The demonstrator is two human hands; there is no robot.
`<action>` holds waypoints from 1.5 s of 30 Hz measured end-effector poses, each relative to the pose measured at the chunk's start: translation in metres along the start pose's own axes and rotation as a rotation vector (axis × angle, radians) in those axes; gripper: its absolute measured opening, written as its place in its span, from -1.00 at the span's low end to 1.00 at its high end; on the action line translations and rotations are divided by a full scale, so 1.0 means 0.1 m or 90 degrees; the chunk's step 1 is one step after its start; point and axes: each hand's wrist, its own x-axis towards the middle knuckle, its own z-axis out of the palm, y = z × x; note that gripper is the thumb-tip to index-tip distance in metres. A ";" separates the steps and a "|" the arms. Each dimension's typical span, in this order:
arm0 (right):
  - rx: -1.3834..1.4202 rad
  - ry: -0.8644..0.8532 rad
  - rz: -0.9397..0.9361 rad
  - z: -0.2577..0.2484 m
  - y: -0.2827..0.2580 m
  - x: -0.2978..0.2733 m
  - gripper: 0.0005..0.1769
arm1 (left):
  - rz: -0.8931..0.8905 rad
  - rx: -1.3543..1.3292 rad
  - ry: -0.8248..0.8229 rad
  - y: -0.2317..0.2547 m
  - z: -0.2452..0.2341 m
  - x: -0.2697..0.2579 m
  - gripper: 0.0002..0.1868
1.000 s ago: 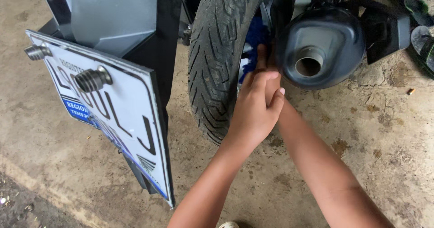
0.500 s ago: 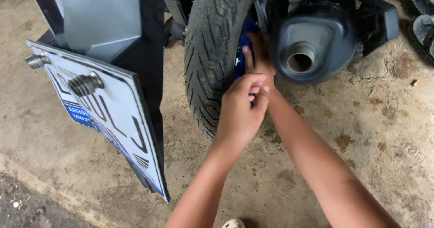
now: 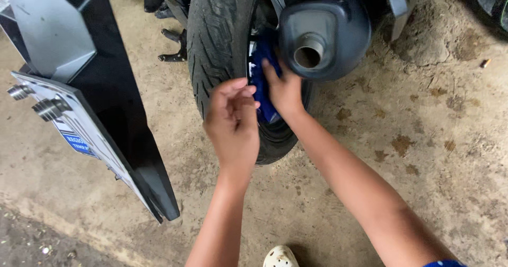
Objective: The person wipes the rear wheel, tire, and exhaust area of a motorcycle using a blue microfiber cloth. They repeatedly dip the cloth into a bucket of water to rinse it, then continue wiping the rear fender and suspension components.
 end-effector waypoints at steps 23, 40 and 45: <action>0.044 -0.123 -0.088 -0.37 -0.65 -0.29 -0.54 | -0.013 0.046 0.027 0.11 -0.13 -0.05 -0.79; 0.303 -0.009 0.407 -1.90 0.05 -1.23 -0.61 | -0.279 0.226 -0.392 -0.56 0.39 -0.50 -0.44; 0.722 0.033 0.575 -2.12 -0.06 -1.28 -0.46 | -0.496 0.128 -0.452 -1.31 0.65 -0.88 -0.25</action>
